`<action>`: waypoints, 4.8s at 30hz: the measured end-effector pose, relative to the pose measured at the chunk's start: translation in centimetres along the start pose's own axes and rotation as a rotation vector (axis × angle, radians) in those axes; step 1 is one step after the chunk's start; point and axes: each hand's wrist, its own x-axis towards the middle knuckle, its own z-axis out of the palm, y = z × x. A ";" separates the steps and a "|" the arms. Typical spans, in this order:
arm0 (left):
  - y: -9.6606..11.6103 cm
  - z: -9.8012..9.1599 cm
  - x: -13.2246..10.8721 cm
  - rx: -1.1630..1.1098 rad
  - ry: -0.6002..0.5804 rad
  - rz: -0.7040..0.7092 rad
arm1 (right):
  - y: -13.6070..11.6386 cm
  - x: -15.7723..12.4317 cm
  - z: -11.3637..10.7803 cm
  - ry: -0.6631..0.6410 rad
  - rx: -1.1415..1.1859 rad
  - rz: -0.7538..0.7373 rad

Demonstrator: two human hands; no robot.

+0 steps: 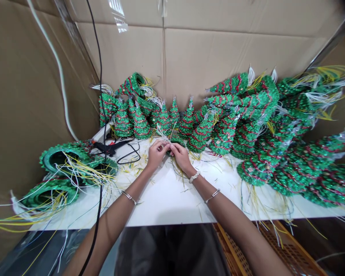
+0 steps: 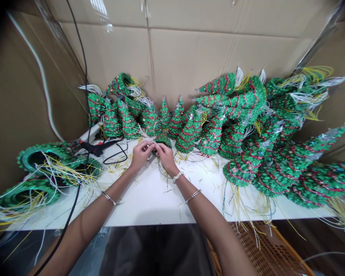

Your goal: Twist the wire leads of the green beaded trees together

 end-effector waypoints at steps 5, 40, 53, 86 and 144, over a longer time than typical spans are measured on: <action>0.3 0.1 -0.1 0.029 0.020 0.025 | 0.1 -0.2 0.0 0.012 -0.020 -0.007; -0.3 0.5 -0.5 0.043 0.012 -0.053 | 0.1 -0.1 0.1 0.042 -0.030 0.012; 0.2 0.3 -0.3 0.087 0.050 0.043 | 0.3 0.0 0.1 0.001 0.001 0.021; -0.3 0.2 -0.2 0.044 0.014 -0.021 | 0.1 -0.1 0.2 0.017 0.044 0.039; 0.2 0.4 -0.3 0.028 0.045 -0.046 | -0.4 -0.1 0.3 0.023 0.094 0.075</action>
